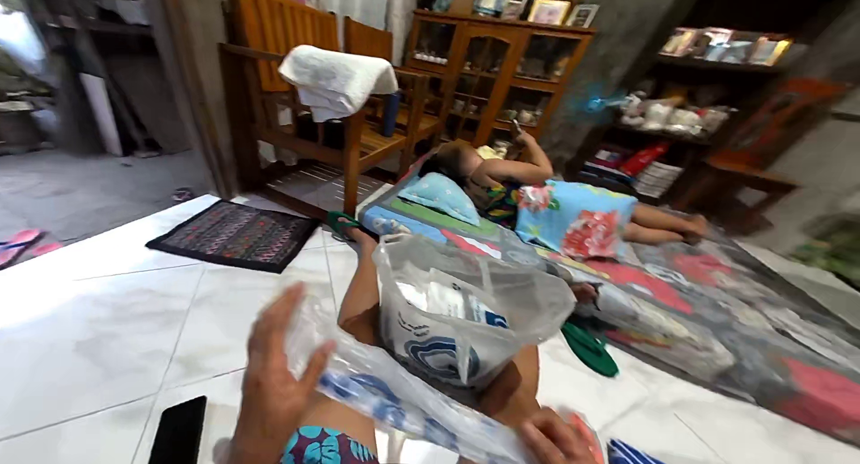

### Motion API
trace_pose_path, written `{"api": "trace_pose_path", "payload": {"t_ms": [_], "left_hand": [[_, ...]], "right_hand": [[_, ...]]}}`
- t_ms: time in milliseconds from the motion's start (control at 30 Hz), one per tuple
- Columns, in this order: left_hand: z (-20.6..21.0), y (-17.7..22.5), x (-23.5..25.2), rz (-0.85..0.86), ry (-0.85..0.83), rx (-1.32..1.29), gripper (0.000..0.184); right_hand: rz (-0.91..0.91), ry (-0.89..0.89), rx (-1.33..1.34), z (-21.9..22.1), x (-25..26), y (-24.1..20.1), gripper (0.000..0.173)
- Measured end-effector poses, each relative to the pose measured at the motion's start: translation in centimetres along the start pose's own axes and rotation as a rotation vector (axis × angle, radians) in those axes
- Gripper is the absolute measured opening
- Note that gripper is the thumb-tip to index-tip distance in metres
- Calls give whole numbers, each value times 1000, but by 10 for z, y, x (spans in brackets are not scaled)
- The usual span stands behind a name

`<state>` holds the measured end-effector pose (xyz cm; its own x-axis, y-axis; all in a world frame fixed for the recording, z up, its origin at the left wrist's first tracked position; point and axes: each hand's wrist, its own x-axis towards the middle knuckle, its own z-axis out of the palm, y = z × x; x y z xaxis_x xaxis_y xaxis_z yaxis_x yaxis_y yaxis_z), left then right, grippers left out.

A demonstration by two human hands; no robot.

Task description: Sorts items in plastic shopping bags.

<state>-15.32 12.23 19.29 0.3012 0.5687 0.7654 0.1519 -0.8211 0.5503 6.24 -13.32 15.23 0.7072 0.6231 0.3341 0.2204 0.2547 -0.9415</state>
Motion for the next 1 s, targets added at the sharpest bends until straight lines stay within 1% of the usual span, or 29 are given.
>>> {"api": "trace_pose_path", "payload": {"t_ms": [67, 133, 167, 200, 267, 300, 367, 433, 467, 533, 567, 700, 767, 800, 833, 867, 900, 933, 967, 1000], "left_hand": [[27, 21, -11, 193, -201, -29, 53], [58, 26, -23, 369, -393, -60, 52], [68, 25, -25, 409, -452, -89, 49], [74, 24, -25, 403, -483, -137, 41], [73, 24, -15, 298, -533, -259, 21], [69, 24, -9, 238, -570, -327, 18], [63, 27, -3, 176, -620, -411, 20], [61, 33, -3, 187, -639, -389, 20], [61, 35, -4, 201, -635, -363, 20], [59, 37, -4, 205, -605, -326, 21], [57, 37, -3, 187, -578, -322, 23], [52, 37, -2, 78, -468, -334, 28], [52, 39, -3, 51, -425, -295, 27], [52, 40, -3, 57, -409, -261, 27], [52, 39, -3, 68, -399, -240, 27], [52, 39, -4, 74, -402, -236, 26], [53, 41, -6, 80, -418, -240, 26], [53, 43, -7, 84, -441, -245, 26], [53, 45, -8, 86, -465, -246, 26], [53, 47, -9, 83, -488, -247, 27]], "right_hand": [[19, -45, 43, 20, 10, -10, 16], [51, -96, 156, 33, 18, -18, 10], [67, -117, 231, 37, 21, -21, 6], [81, -134, 304, 38, 23, -22, 9], [68, -150, 425, 36, 25, -23, 30], [41, -148, 459, 36, 24, -23, 40], [-1, -121, 457, 40, 20, -25, 55], [-28, -122, 459, 47, 17, -23, 63], [-29, -108, 449, 51, 15, -24, 57], [1, 5, 422, 60, 11, -29, 30], [18, 48, 401, 61, 10, -29, 28], [112, 124, 382, 60, 9, -24, 34], [62, 156, 303, 57, 7, -17, 34], [1, 140, 228, 53, 7, -14, 38], [-57, 101, 166, 47, 7, -13, 50], [-107, 75, 111, 43, 7, -13, 68], [-133, 64, 62, 40, 6, -16, 82], [-143, 63, 24, 39, 5, -20, 83], [-136, 70, -7, 39, 2, -26, 68], [-112, 106, -30, 39, 0, -29, 41]]}}
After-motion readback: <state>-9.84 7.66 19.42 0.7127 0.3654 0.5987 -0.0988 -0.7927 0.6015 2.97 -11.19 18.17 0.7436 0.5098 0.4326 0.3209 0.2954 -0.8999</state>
